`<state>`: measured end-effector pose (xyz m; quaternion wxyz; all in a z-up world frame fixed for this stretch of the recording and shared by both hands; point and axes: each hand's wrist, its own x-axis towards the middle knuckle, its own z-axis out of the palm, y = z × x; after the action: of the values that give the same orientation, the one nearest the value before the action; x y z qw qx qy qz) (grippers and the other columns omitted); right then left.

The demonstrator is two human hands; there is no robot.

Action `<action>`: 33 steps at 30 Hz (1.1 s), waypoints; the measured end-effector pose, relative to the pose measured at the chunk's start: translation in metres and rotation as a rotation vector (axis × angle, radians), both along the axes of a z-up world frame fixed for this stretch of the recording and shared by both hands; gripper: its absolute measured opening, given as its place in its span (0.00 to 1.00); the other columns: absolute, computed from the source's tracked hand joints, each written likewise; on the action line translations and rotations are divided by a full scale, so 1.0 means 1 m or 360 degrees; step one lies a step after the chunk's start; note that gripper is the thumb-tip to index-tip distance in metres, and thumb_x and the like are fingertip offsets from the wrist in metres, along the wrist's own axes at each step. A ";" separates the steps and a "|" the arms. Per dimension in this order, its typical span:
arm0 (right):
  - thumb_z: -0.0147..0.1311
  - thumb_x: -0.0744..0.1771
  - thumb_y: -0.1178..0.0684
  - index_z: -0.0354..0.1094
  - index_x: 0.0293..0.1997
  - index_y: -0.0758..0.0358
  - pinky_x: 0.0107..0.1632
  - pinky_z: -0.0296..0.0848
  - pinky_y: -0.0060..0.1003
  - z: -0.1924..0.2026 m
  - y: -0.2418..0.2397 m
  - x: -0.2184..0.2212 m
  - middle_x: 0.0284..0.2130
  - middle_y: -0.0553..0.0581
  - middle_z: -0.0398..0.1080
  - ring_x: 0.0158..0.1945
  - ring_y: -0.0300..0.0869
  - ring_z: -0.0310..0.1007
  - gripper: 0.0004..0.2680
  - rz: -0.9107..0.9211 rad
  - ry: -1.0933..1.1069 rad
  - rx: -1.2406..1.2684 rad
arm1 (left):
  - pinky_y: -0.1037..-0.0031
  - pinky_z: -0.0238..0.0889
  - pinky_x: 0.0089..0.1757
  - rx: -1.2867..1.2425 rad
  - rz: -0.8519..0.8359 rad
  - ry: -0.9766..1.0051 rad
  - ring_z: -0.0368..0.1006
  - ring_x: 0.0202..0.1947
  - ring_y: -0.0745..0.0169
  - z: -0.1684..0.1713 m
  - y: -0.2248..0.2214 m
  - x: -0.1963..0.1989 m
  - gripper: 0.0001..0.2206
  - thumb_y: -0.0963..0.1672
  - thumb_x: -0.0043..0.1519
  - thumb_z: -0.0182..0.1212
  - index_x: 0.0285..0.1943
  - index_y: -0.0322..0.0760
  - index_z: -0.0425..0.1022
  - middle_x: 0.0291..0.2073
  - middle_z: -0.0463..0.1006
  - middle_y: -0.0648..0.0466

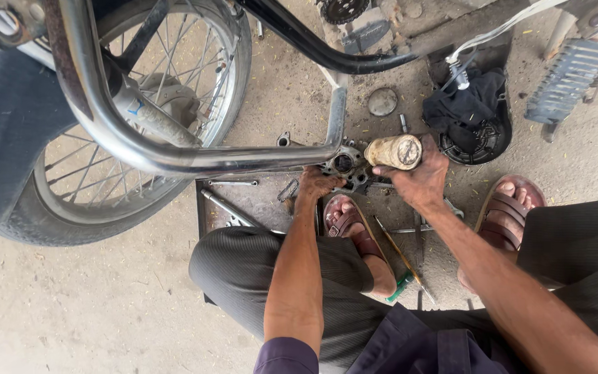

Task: The person cleans and prepares motorcycle engine components, applies lubricant from a bottle to the cylinder head, and fits a new gasket from its packaging onto the engine block.

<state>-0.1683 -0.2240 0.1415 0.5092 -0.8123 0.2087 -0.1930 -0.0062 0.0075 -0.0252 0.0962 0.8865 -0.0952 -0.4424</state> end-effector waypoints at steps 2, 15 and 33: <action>0.79 0.55 0.53 0.70 0.45 0.70 0.45 0.82 0.37 0.003 0.003 -0.001 0.40 0.61 0.80 0.43 0.43 0.82 0.22 0.0012 -0.0031 0.0079 | 0.66 0.49 0.63 -0.0048 0.0157 -0.0008 0.51 0.66 0.48 0.031 0.000 -0.008 0.44 0.58 0.57 0.65 0.73 0.27 0.48 0.70 0.55 0.37; 0.76 0.57 0.59 0.77 0.46 0.66 0.47 0.85 0.36 -0.004 0.026 0.001 0.43 0.58 0.79 0.46 0.43 0.82 0.16 0.0196 -0.0362 0.0329 | 0.70 0.59 0.60 -0.0852 0.1527 0.0237 0.58 0.67 0.45 0.033 0.019 -0.006 0.52 0.62 0.54 0.64 0.75 0.25 0.43 0.70 0.57 0.38; 0.78 0.55 0.50 0.68 0.43 0.70 0.43 0.81 0.35 -0.005 -0.016 -0.010 0.38 0.61 0.80 0.43 0.42 0.83 0.22 0.0011 0.0051 0.0085 | 0.67 0.72 0.45 -0.0317 0.0972 -0.0636 0.74 0.48 0.50 0.056 -0.045 -0.047 0.46 0.60 0.48 0.70 0.71 0.39 0.54 0.58 0.76 0.46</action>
<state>-0.1779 -0.2396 0.1364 0.5280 -0.8022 0.2190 -0.1726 -0.0535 -0.0373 0.0310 0.2889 0.9293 0.1140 -0.2001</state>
